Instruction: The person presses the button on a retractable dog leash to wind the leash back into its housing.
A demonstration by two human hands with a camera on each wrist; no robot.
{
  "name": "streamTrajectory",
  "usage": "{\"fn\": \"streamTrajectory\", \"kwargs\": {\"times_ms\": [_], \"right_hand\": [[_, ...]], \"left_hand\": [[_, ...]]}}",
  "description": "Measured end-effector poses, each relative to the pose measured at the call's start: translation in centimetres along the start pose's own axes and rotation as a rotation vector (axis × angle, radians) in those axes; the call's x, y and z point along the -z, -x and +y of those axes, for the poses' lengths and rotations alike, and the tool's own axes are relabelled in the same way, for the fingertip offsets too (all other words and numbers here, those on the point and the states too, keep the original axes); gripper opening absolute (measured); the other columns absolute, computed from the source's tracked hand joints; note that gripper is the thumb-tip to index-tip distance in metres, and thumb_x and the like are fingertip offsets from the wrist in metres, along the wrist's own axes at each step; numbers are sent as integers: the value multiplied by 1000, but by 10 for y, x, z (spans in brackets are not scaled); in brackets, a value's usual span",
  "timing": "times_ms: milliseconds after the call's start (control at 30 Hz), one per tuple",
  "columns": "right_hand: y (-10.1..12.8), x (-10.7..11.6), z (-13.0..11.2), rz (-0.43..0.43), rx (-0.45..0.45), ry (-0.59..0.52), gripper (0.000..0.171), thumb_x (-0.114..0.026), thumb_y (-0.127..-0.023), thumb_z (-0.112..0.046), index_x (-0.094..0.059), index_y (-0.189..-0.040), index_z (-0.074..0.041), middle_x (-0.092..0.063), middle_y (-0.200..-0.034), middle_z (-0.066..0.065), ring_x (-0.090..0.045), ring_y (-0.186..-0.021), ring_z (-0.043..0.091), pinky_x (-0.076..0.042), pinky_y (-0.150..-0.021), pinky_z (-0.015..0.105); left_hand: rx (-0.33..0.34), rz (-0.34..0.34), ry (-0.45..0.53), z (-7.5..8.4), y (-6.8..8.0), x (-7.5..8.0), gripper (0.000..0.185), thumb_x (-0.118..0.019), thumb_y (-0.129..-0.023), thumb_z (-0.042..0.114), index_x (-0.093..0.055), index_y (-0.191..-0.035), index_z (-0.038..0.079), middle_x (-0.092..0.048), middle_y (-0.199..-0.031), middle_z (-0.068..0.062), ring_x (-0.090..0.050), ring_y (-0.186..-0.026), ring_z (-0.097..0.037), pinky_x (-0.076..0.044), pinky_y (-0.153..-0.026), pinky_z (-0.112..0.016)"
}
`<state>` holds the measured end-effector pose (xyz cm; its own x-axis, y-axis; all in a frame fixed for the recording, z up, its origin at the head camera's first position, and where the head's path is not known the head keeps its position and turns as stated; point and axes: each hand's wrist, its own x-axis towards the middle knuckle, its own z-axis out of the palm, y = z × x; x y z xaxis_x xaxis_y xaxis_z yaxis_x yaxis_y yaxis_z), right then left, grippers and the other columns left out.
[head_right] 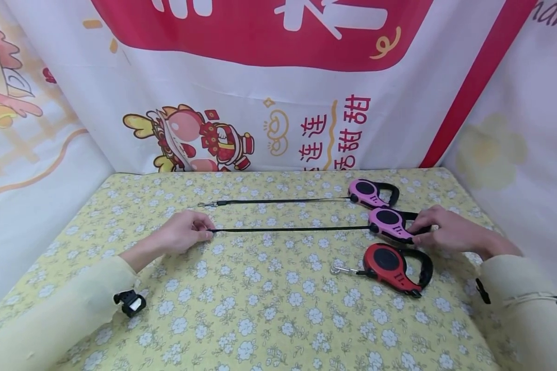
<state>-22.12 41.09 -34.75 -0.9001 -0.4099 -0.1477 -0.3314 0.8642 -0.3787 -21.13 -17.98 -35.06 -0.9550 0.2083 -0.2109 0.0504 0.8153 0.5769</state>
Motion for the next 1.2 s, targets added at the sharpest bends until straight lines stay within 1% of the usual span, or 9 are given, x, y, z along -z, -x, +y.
{"fn": "streamTrajectory", "kwargs": {"times_ms": [100,267,400,567,700,900,1067,1133,1200], "right_hand": [[4,4,-6,15,33,47,21,-70,-100,-23,-81,-116,-14,-66,-123,15,-52,-117,31,-48,-93,54],[12,8,-15,75,74,46,19,-65,-105,-23,-79,-96,-31,-58,-90,-5,-43,-91,7,-33,-76,33],[16,8,-20,118,48,11,25,-60,-109,-22,-81,-98,-32,-65,-94,-6,-45,-92,2,-35,-75,30],[17,9,-25,304,67,-16,26,-67,-104,-17,-78,-85,-30,-69,-89,-9,-47,-89,0,-37,-71,27],[14,13,-34,413,-18,-90,25,-68,-104,-24,-72,-80,-22,-64,-86,-7,-46,-84,4,-36,-64,28],[10,20,-50,505,-112,-174,29,-70,-103,-35,-74,-85,-12,-58,-85,-4,-44,-79,10,-34,-59,32],[4,21,-61,532,-124,-155,39,-71,-102,-39,-76,-112,-2,-58,-116,6,-39,-96,1,-35,-68,22],[2,20,-64,571,-105,-156,40,-72,-101,-36,-74,-115,1,-55,-121,0,-38,-101,-2,-35,-72,19],[-2,17,-65,647,-57,-171,32,-75,-99,-30,-75,-108,1,-54,-111,-11,-39,-100,-1,-34,-74,21]], "left_hand": [[11,29,10,2,1,7,24,-64,-106,25,-74,-121,10,-70,-123,-14,-64,-107,-28,-54,-86,-41],[26,97,48,9,0,20,30,-57,-110,30,-72,-124,9,-67,-137,-16,-61,-123,-33,-52,-101,-52],[53,153,84,16,-1,30,30,-55,-111,34,-70,-124,11,-68,-131,-12,-59,-116,-30,-51,-95,-45],[56,256,156,21,-1,39,30,-60,-109,38,-72,-117,12,-69,-115,-11,-56,-98,-26,-49,-80,-37],[63,359,234,25,-1,42,33,-65,-106,43,-71,-111,11,-64,-104,-9,-54,-90,-25,-46,-72,-35],[70,504,391,28,-3,44,36,-68,-104,44,-71,-119,11,-68,-116,-8,-59,-98,-23,-49,-77,-34],[65,604,508,30,-2,49,37,-70,-103,43,-72,-121,11,-70,-119,-7,-66,-105,-24,-54,-81,-29],[71,626,541,30,-2,51,39,-71,-102,42,-72,-123,10,-70,-118,-6,-67,-105,-23,-55,-80,-26],[90,641,570,31,-1,52,40,-71,-102,43,-72,-124,10,-70,-116,-4,-68,-106,-24,-54,-78,-25]]}}
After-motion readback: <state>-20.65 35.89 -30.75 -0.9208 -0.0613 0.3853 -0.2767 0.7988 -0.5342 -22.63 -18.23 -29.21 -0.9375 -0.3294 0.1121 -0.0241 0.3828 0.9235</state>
